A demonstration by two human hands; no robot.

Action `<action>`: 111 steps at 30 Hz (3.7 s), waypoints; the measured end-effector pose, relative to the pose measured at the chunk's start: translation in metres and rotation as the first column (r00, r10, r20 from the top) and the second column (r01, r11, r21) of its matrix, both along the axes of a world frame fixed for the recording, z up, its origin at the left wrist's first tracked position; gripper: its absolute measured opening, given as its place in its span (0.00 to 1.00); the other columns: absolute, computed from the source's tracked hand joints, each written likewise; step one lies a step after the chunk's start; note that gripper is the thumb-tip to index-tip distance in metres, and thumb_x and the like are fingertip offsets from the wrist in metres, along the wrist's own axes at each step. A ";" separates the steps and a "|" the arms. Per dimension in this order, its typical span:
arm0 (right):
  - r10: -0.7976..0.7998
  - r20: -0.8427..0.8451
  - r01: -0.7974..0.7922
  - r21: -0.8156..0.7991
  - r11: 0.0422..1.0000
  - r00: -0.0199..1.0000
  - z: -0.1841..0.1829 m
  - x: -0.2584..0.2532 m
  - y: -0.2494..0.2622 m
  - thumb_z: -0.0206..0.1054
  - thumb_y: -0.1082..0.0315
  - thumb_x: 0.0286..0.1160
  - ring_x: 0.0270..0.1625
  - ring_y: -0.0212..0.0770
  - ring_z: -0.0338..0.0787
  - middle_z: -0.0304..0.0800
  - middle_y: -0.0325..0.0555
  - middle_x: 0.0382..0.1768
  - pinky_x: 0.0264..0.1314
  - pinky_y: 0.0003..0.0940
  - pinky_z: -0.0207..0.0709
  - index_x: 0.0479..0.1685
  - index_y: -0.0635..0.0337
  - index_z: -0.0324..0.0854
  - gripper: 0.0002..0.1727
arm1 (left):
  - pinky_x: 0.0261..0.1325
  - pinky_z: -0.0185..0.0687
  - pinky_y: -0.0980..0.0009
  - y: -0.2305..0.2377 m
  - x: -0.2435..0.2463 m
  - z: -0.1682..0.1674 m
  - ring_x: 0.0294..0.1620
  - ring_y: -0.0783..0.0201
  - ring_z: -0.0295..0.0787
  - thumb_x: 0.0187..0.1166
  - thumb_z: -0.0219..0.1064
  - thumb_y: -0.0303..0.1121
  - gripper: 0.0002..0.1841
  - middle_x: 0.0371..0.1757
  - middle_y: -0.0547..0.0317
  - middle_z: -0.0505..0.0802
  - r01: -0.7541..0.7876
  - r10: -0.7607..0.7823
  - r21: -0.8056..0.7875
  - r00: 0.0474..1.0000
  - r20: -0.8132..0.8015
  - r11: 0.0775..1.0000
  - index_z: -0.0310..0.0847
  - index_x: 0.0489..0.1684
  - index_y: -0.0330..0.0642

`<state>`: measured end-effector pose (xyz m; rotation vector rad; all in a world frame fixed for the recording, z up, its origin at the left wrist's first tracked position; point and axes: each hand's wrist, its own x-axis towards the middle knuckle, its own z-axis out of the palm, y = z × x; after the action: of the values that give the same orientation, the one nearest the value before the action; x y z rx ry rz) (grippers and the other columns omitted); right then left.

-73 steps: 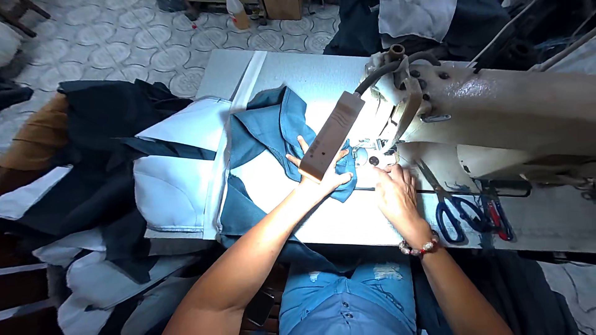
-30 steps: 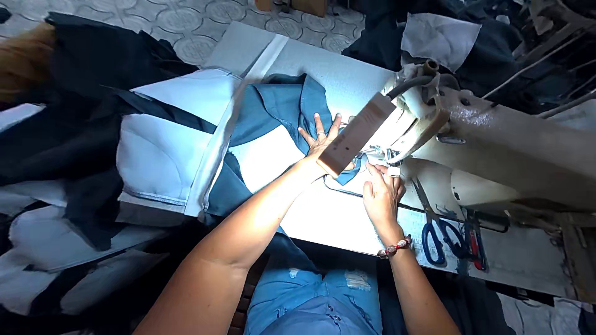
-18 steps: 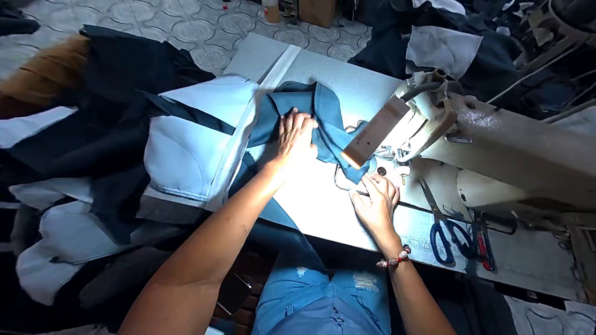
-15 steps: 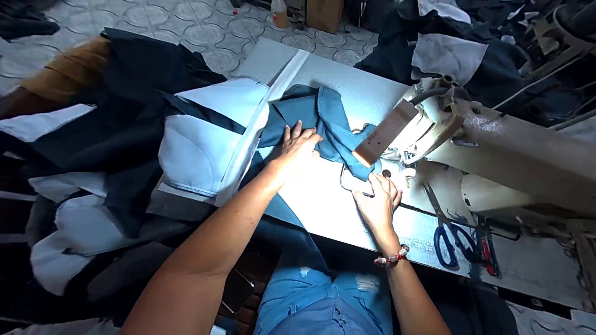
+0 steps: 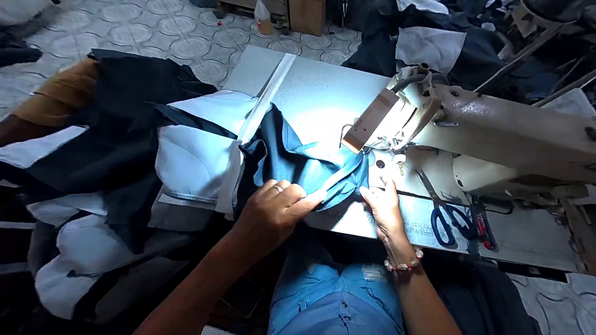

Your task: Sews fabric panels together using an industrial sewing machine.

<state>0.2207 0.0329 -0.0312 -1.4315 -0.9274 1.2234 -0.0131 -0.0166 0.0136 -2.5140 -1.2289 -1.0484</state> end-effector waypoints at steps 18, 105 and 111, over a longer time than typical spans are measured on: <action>0.340 0.673 -0.334 -0.144 0.931 0.656 -0.010 0.023 0.029 0.73 0.73 0.65 0.63 0.66 0.87 0.86 0.66 0.65 0.61 0.68 0.77 0.88 0.56 0.62 0.44 | 0.39 0.83 0.49 0.010 -0.056 -0.018 0.37 0.42 0.91 0.77 0.60 0.21 0.15 0.33 0.43 0.91 -0.031 0.018 -0.052 0.973 -0.231 0.998 0.94 0.50 0.41; 0.331 0.823 -0.350 -0.174 0.921 0.461 0.002 -0.001 0.038 0.61 0.73 0.82 0.66 0.67 0.86 0.85 0.68 0.65 0.67 0.63 0.77 0.73 0.70 0.80 0.22 | 0.87 0.40 0.29 0.123 0.067 -0.094 0.92 0.35 0.55 0.86 0.46 0.49 0.25 0.85 0.56 0.79 0.153 -0.220 -0.593 0.975 -0.042 0.790 0.88 0.70 0.65; 0.204 0.813 -0.371 0.017 0.928 0.546 -0.012 0.015 0.048 0.62 0.69 0.84 0.53 0.61 0.91 0.91 0.64 0.51 0.58 0.58 0.81 0.65 0.70 0.86 0.18 | 0.84 0.47 0.30 0.145 0.064 -0.094 0.92 0.33 0.52 0.79 0.57 0.53 0.25 0.87 0.54 0.76 0.153 -0.240 -0.614 0.969 -0.061 0.775 0.86 0.72 0.62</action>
<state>0.2357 0.0805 -0.0433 -1.7367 -1.9254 0.6127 0.0513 0.1280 -0.0803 -3.1911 -1.4661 -0.5402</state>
